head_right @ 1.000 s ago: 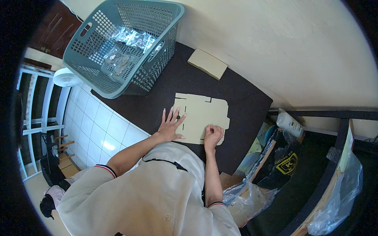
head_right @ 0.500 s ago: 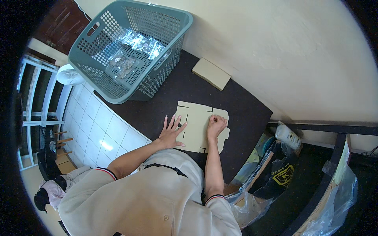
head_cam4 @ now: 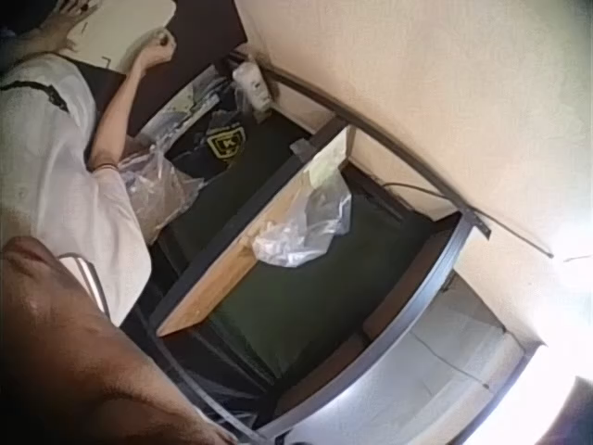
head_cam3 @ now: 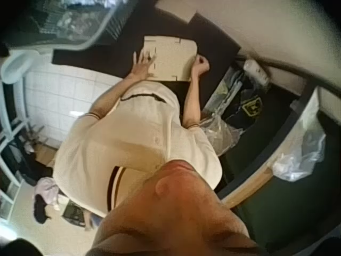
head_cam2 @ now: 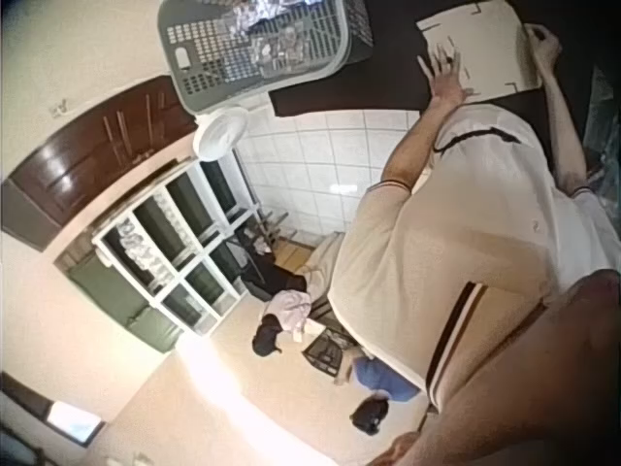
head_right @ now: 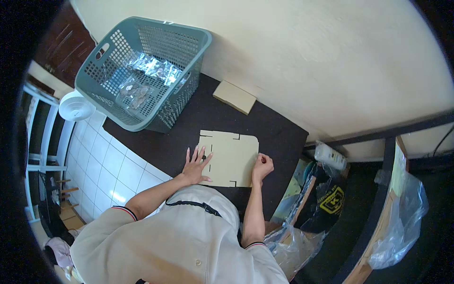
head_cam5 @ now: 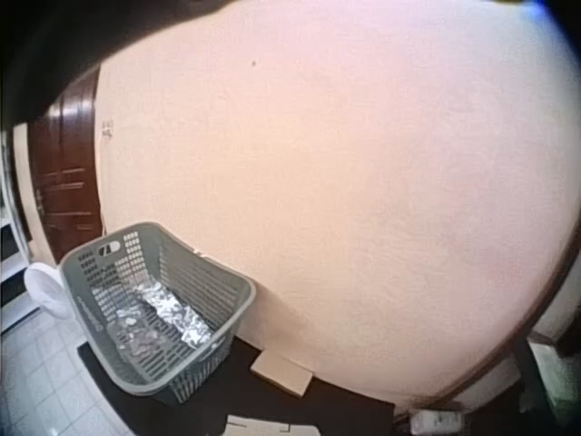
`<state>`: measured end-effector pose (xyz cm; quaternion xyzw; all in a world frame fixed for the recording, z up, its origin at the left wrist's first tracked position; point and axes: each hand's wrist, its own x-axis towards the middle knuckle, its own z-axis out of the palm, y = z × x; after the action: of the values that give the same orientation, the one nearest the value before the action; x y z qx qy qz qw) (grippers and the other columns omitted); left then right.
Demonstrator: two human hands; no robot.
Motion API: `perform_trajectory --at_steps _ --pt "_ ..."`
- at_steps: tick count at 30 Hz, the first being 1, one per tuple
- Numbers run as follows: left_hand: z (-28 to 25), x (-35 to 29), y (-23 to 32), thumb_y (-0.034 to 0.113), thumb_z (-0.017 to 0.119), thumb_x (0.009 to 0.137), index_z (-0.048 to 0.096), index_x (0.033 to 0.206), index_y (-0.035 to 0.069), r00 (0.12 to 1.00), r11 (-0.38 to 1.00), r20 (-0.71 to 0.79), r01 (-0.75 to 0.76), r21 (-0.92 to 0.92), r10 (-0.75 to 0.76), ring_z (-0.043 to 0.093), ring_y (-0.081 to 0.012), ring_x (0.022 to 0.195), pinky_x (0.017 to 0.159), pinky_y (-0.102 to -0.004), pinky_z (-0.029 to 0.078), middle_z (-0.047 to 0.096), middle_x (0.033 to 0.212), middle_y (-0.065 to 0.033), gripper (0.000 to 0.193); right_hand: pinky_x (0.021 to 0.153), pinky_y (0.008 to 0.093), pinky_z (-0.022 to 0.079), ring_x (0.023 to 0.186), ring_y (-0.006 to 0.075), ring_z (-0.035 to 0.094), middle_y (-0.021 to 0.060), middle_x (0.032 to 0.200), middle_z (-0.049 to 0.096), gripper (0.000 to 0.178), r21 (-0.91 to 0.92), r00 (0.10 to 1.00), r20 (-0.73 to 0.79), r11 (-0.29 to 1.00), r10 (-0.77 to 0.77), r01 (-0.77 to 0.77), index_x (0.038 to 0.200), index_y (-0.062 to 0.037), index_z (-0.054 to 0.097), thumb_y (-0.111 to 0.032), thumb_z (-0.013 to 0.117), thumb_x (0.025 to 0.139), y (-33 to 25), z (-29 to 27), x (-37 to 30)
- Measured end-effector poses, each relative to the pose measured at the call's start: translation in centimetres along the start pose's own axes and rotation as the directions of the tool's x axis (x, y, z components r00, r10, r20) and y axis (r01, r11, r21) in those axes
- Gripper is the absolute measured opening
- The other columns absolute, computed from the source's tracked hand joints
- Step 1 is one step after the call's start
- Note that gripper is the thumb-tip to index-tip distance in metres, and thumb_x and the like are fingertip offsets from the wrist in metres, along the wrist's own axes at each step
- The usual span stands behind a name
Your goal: Assembling a small cardboard box and placing silver foil packets inside.
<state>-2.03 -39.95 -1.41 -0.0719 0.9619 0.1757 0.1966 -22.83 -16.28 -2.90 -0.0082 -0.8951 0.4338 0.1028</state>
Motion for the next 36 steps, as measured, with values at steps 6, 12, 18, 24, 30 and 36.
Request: perform_trajectory --at_steps 6,12,18,24,30,36 --pt "-0.5 0.4 0.3 0.076 0.075 0.078 0.011 0.173 0.022 1.000 1.000 -0.016 0.006 0.008 -0.005 -0.009 -0.0506 0.162 0.124 -0.0743 -0.007 -0.004 0.177 -0.0260 0.126 0.067 0.0384 0.055 0.068 0.0243 0.070 0.0149 0.079 0.075 0.012 -0.064 0.999 -0.049 0.998 -0.003 0.000 0.094 0.0002 0.082 -0.008 0.083 0.085 5.0 -4.3 -4.2" --pt "-0.5 0.7 0.6 0.077 0.075 0.079 0.012 0.173 0.021 1.000 0.999 0.019 0.024 0.033 -0.025 -0.011 -0.0508 0.162 0.123 -0.0744 -0.008 -0.006 0.177 -0.0261 0.127 0.067 0.0392 0.055 0.070 0.0271 0.071 0.0165 0.080 0.073 0.010 -0.081 1.000 -0.002 0.996 -0.023 0.023 0.092 0.0017 0.081 -0.006 0.082 0.086 3.6 -4.0 -4.2" --pt "-0.3 0.4 0.3 0.076 0.076 0.079 0.011 0.173 0.022 0.999 0.999 0.025 0.029 0.023 -0.030 -0.011 -0.0505 0.162 0.123 -0.0743 -0.008 -0.006 0.177 -0.0259 0.127 0.074 0.0497 0.053 0.081 0.0364 0.067 0.0171 0.082 0.070 0.009 -0.139 0.993 0.094 0.987 -0.074 0.086 0.085 0.0007 0.078 -0.008 0.081 0.084 3.7 -3.9 -3.8" --pt "-1.0 0.5 0.5 0.077 0.075 0.079 0.012 0.173 0.022 0.999 1.000 0.027 0.028 0.013 -0.028 -0.011 -0.0505 0.162 0.123 -0.0742 -0.008 -0.006 0.177 -0.0262 0.126 0.076 0.0511 0.053 0.082 0.0379 0.067 0.0176 0.083 0.070 0.010 -0.195 0.985 0.119 0.970 -0.123 0.144 0.082 0.0003 0.076 -0.009 0.079 0.085 3.4 -3.1 -2.6" --pt "-0.7 0.2 0.6 0.077 0.074 0.079 0.012 0.173 0.022 0.999 0.999 0.024 0.032 0.010 -0.033 -0.012 -0.0517 0.161 0.123 -0.0752 -0.008 -0.006 0.177 -0.0267 0.126 0.078 0.0520 0.054 0.084 0.0384 0.069 0.0180 0.083 0.071 0.010 -0.273 0.985 0.116 0.949 -0.129 0.157 0.082 -0.0006 0.077 -0.010 0.077 0.084 1.1 -0.6 0.5" --pt "-1.2 0.7 0.9 0.066 0.082 0.079 0.027 0.169 0.014 0.996 0.999 -0.083 0.031 -0.043 -0.035 0.001 -0.0541 0.160 0.126 -0.0716 0.001 0.007 0.172 -0.0362 0.117 0.079 0.0510 0.055 0.084 0.0393 0.070 0.0194 0.086 0.071 0.008 -0.129 0.991 0.133 0.992 0.018 0.000 0.083 -0.0001 0.076 -0.008 0.078 0.083 1.7 -0.5 1.8"
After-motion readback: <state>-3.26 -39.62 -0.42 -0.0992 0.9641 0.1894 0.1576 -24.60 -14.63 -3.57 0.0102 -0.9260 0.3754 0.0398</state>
